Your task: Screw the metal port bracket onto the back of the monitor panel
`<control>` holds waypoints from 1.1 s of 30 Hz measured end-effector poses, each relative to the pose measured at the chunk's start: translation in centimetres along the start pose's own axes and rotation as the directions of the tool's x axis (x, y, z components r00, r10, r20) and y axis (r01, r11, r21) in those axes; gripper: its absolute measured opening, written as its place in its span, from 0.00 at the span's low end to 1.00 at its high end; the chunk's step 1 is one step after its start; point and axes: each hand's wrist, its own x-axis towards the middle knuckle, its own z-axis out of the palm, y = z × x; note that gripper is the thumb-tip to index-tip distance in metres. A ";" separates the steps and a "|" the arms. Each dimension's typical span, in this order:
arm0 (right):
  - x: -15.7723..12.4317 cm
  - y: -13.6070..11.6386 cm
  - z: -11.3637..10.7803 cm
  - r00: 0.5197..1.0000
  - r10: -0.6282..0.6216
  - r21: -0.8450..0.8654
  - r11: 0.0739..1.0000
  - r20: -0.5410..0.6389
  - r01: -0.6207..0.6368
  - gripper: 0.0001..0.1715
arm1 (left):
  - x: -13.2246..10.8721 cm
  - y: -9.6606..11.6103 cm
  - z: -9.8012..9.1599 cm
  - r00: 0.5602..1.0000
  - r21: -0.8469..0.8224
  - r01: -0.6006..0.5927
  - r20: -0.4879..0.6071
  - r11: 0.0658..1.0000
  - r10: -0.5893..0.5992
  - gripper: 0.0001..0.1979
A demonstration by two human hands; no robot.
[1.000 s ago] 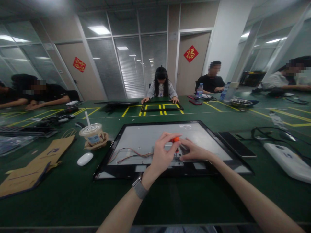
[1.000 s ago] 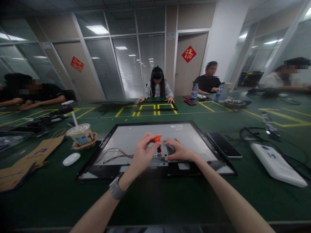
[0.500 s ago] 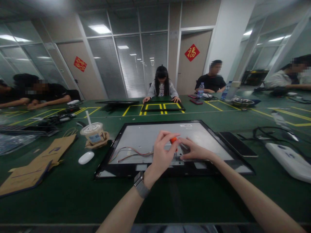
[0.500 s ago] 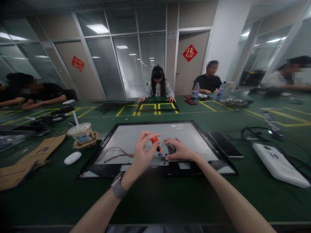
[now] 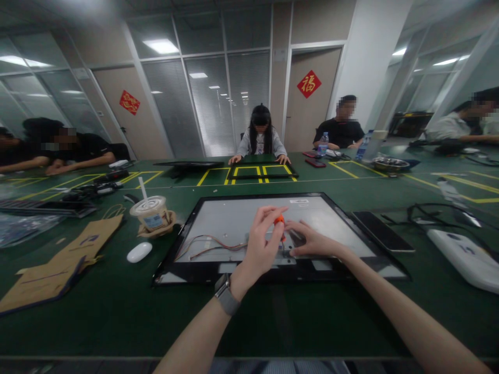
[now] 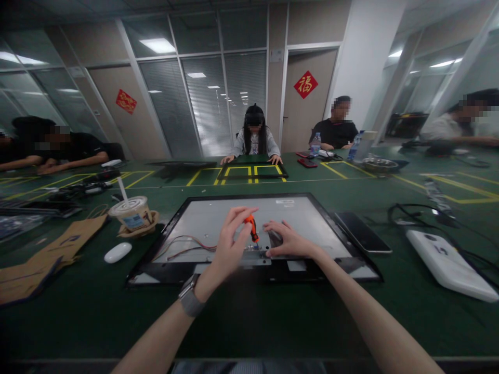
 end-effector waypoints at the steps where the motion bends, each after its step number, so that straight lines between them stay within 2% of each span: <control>1: 0.0 0.0 0.0 1.000 0.002 0.001 1.000 0.002 -0.002 0.47 | 0.0 0.0 0.0 1.000 -0.016 0.008 0.014 1.000 -0.008 0.16; 3: 0.0 0.0 0.0 1.000 0.004 0.002 1.000 0.006 -0.004 0.46 | 0.1 -0.1 -0.1 1.000 -0.022 0.006 0.007 1.000 -0.006 0.16; 7: 0.1 0.3 0.2 1.000 -0.004 0.003 1.000 -0.004 0.004 0.48 | 0.1 -0.4 -0.1 0.999 0.022 -0.007 -0.053 1.000 0.008 0.07; 14: 0.1 0.3 0.1 1.000 -0.006 -0.004 1.000 0.002 0.006 0.45 | 0.0 -0.3 0.0 0.999 -0.012 0.022 0.028 1.000 -0.022 0.17; 20: 0.1 0.5 0.2 1.000 -0.008 -0.007 1.000 -0.002 0.008 0.48 | 0.0 -0.5 0.1 0.998 0.037 -0.016 -0.057 0.999 0.018 0.06; 24: 0.1 0.2 0.1 1.000 -0.007 -0.007 1.000 0.001 0.007 0.47 | -0.2 -0.5 -0.1 1.000 0.028 0.031 0.005 0.999 -0.031 0.12; 28: 0.0 -0.1 0.0 1.000 0.000 -0.002 1.000 0.002 0.000 0.46 | -0.3 -0.6 0.1 0.998 -0.056 0.052 0.041 0.997 -0.050 0.19; 33: -0.1 -0.2 0.0 1.000 -0.003 0.006 1.000 0.002 0.003 0.49 | -0.1 -0.5 0.1 1.000 -0.012 -0.012 -0.027 1.000 0.012 0.10</control>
